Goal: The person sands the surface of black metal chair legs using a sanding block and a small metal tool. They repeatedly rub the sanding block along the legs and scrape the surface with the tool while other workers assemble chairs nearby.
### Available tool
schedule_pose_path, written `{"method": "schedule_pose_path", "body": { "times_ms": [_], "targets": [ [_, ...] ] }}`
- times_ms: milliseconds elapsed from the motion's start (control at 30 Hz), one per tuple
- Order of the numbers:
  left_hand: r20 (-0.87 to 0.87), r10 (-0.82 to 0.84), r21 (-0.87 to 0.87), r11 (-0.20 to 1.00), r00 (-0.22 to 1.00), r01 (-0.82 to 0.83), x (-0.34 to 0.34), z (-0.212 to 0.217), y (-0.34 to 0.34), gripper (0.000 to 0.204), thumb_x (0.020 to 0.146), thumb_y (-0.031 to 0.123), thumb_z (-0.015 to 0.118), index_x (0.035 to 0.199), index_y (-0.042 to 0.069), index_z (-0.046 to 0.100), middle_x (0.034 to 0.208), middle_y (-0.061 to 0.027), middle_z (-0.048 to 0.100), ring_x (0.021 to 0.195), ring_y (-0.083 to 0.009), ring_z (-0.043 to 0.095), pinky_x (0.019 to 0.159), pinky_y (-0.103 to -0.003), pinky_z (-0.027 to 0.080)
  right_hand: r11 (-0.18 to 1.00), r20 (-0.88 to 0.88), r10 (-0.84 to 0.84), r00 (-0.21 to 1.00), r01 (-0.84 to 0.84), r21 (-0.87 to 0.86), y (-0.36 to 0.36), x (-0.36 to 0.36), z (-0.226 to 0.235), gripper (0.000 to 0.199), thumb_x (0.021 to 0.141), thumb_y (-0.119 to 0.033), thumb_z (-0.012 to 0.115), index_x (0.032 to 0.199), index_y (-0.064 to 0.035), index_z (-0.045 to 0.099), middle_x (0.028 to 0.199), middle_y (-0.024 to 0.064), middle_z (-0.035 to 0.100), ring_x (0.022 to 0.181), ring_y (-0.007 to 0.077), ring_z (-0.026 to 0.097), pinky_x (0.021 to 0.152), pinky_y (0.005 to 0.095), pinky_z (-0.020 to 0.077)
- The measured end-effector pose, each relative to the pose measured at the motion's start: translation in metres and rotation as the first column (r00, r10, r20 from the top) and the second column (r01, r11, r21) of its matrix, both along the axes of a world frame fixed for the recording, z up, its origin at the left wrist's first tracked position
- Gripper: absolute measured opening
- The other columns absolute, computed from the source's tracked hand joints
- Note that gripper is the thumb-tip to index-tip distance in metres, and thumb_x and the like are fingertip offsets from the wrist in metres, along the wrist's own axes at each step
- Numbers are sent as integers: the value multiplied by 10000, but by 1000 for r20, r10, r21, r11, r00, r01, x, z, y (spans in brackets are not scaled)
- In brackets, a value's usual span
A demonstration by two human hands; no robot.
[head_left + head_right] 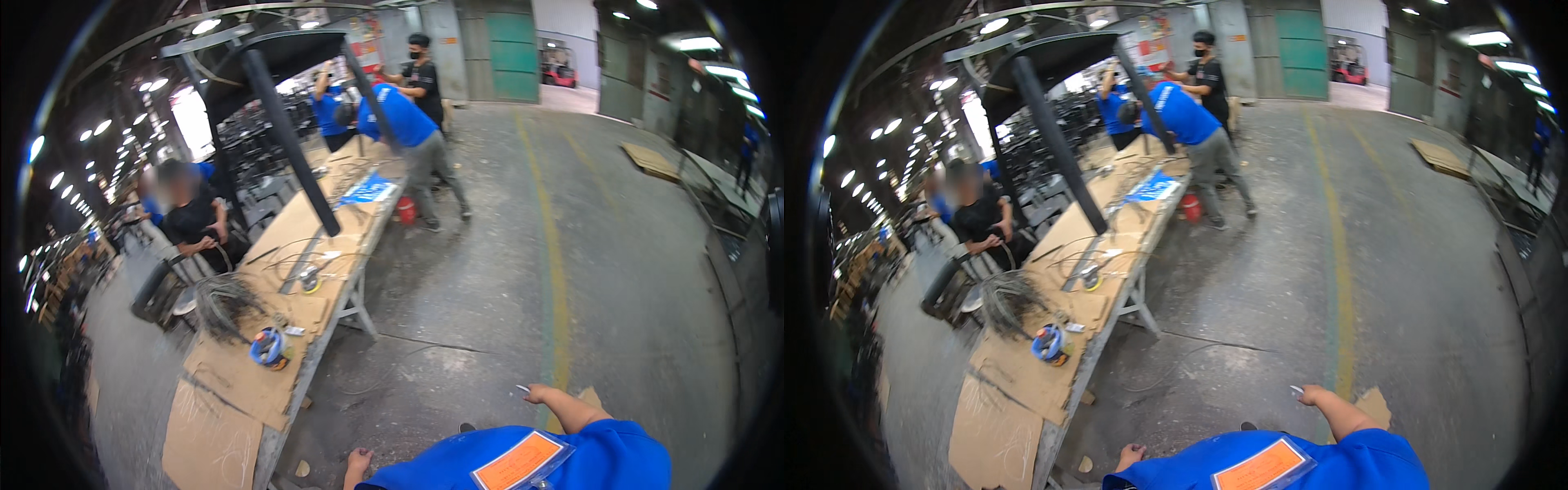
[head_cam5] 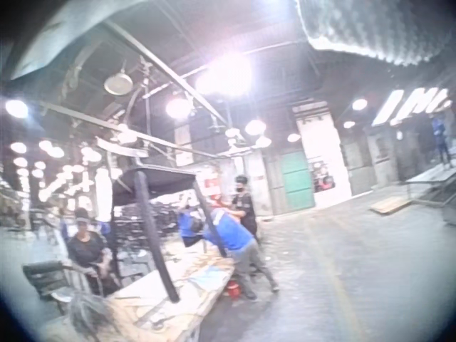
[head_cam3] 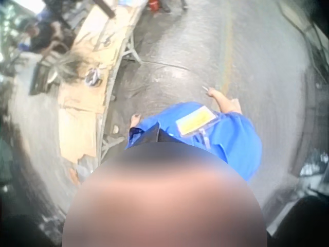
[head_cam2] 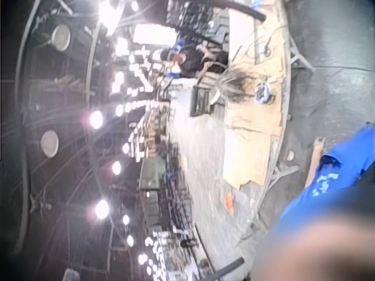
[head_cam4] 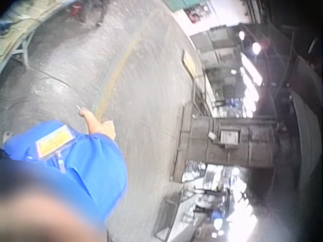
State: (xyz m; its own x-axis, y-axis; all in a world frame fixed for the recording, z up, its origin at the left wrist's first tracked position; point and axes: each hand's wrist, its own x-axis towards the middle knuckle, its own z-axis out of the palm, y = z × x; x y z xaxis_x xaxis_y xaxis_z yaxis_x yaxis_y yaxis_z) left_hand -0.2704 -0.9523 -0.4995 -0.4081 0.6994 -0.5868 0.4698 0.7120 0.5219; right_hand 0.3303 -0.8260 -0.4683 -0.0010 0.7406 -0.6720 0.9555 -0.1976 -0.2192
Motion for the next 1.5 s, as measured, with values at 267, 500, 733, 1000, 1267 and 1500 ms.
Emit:
{"method": "schedule_pose_path", "body": {
  "times_ms": [267,500,733,1000,1267,1500],
  "targets": [
    [145,-250,38,968,957,247,52,12,84,469,741,375,726,1034,20,638,920,-157,673,844,-262,648,764,-359,500,964,13,-256,966,257,-70,-35,53,-30,481,806,-401,629,1131,-47,608,1112,171,627,996,338,608,836,414,486],
    [1,-219,208,955,976,214,79,57,162,406,776,335,713,1027,24,643,848,-122,683,703,-199,656,671,-319,512,934,-50,-303,952,286,-216,-1,107,-50,502,832,-387,621,1176,-28,548,898,156,638,625,226,627,563,361,505],
    [-118,-423,118,892,898,436,145,62,224,482,762,433,683,1052,49,647,1014,-168,658,974,-314,617,849,-377,477,931,-131,-357,925,342,-125,74,161,-41,497,835,-394,620,1168,-31,554,805,143,643,591,221,621,547,352,498],
    [-138,-404,117,900,904,420,191,79,277,492,777,425,673,1087,46,626,1031,-183,648,982,-323,609,853,-378,474,928,-139,-365,920,348,-133,115,199,-42,465,833,-388,627,1130,-34,577,798,134,649,597,228,624,553,364,496],
    [605,170,573,585,778,-574,94,206,367,592,919,599,362,1086,57,531,756,-85,632,619,-151,581,532,-237,429,909,-197,-384,902,332,-254,130,197,-78,407,841,-346,622,1075,-15,578,761,138,644,569,217,605,503,339,480],
    [414,-139,910,42,900,-412,92,394,399,462,898,283,559,1256,38,402,946,-107,607,898,-207,590,810,-334,463,960,-195,-203,960,156,-232,250,168,-69,389,850,-342,617,1070,-24,577,752,122,642,568,206,605,495,335,477]
  ]
}}
